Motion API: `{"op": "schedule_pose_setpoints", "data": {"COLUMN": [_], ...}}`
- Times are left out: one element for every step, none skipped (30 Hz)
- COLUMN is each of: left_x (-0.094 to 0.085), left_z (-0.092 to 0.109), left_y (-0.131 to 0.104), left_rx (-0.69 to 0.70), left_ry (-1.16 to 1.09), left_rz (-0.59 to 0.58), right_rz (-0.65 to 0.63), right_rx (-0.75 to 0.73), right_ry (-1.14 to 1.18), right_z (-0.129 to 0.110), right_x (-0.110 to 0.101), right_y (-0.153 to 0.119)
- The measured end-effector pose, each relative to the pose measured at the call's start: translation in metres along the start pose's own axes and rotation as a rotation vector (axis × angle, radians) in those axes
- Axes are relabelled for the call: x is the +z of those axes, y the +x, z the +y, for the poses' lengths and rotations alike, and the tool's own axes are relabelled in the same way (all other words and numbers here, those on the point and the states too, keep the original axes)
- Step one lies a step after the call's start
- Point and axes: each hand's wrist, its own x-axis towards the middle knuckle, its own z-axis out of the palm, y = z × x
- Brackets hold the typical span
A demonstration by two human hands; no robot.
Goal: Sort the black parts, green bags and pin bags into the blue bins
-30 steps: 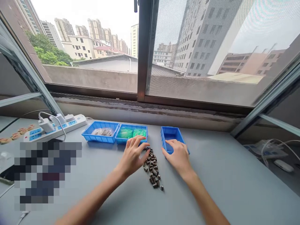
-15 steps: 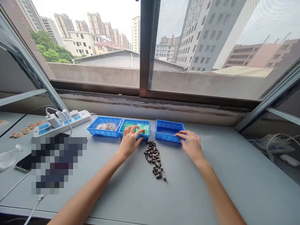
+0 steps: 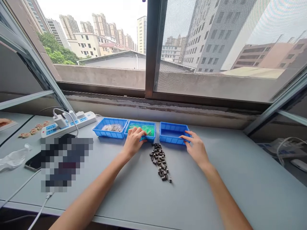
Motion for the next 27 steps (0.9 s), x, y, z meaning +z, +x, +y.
{"op": "schedule_pose_setpoints", "data": {"left_x": [0.0, 0.001, 0.001, 0.001, 0.001, 0.001, 0.001, 0.001, 0.0, 0.0, -0.001, -0.002, -0.004, -0.005, -0.008, -0.01, -0.013, -0.016, -0.02, -0.023, -0.026, -0.029, -0.032, -0.034, -0.037, -0.039, -0.041], "left_z": [0.0, 0.0, 0.0, 0.0, 0.0, 0.0, 0.0, 0.0, 0.0, 0.0, 0.001, 0.002, 0.002, 0.003, 0.004, 0.005, 0.007, 0.009, 0.011, 0.014, 0.018, 0.022, 0.026, 0.031, 0.035, 0.038, 0.04], "left_y": [0.0, 0.001, 0.001, 0.001, 0.001, 0.002, 0.001, 0.001, 0.001, 0.001, 0.001, 0.0, 0.0, 0.0, 0.0, -0.001, -0.002, -0.003, -0.004, -0.006, -0.009, -0.011, -0.013, -0.016, -0.018, -0.02, -0.021], "left_rx": [0.003, 0.004, 0.004, 0.006, 0.009, 0.014, 0.02, 0.026, 0.031, 0.035, 0.037, 0.04, 0.043, 0.048, 0.055, 0.062, 0.072, 0.084, 0.099, 0.118, 0.14, 0.164, 0.188, 0.212, 0.245, 0.278, 0.305], "left_ry": [-0.002, -0.004, -0.007, -0.011, -0.016, -0.022, -0.029, -0.035, -0.041, -0.045, -0.049, -0.051, -0.051, -0.05, -0.049, -0.048, -0.048, -0.049, -0.053, -0.059, -0.066, -0.074, -0.084, -0.095, -0.115, -0.14, -0.167], "left_rz": [-0.005, -0.008, -0.01, -0.011, -0.011, -0.01, -0.007, -0.004, 0.002, 0.01, 0.018, 0.028, 0.038, 0.047, 0.056, 0.066, 0.075, 0.084, 0.092, 0.097, 0.101, 0.107, 0.114, 0.13, 0.165, 0.2, 0.22], "right_rz": [-0.013, -0.026, -0.036, -0.044, -0.049, -0.051, -0.05, -0.049, -0.05, -0.054, -0.061, -0.069, -0.074, -0.071, -0.056, -0.029, 0.012, 0.056, 0.106, 0.145, 0.168, 0.177, 0.142, 0.078, 0.008, -0.066, -0.143], "right_rx": [0.003, 0.006, 0.01, 0.016, 0.023, 0.031, 0.039, 0.047, 0.057, 0.069, 0.082, 0.096, 0.107, 0.117, 0.127, 0.139, 0.152, 0.17, 0.191, 0.209, 0.246, 0.296, 0.345, 0.392, 0.438, 0.476, 0.504], "right_ry": [0.009, 0.014, 0.017, 0.018, 0.017, 0.013, 0.006, -0.004, -0.016, -0.029, -0.042, -0.051, -0.055, -0.054, -0.049, -0.04, -0.025, 0.002, 0.043, 0.116, 0.214, 0.327, 0.453, 0.568, 0.67, 0.759, 0.836], "right_z": [-0.002, -0.004, -0.006, -0.008, -0.009, -0.011, -0.012, -0.013, -0.013, -0.014, -0.014, -0.015, -0.016, -0.019, -0.023, -0.028, -0.035, -0.043, -0.053, -0.063, -0.073, -0.082, -0.091, -0.098, -0.103, -0.107, -0.109], "right_x": [0.0, -0.001, -0.002, -0.002, -0.003, -0.003, -0.004, -0.005, -0.005, -0.006, -0.006, -0.006, -0.006, -0.007, -0.007, -0.008, -0.009, -0.011, -0.013, -0.015, -0.018, -0.02, -0.021, -0.022, -0.022, -0.021, -0.021], "right_y": [0.0, 0.0, 0.0, 0.0, 0.0, 0.0, 0.0, 0.0, -0.001, -0.001, -0.002, -0.002, -0.003, -0.003, -0.003, -0.002, -0.001, 0.0, 0.001, 0.002, 0.002, 0.002, 0.001, 0.0, -0.003, -0.005, -0.007]}}
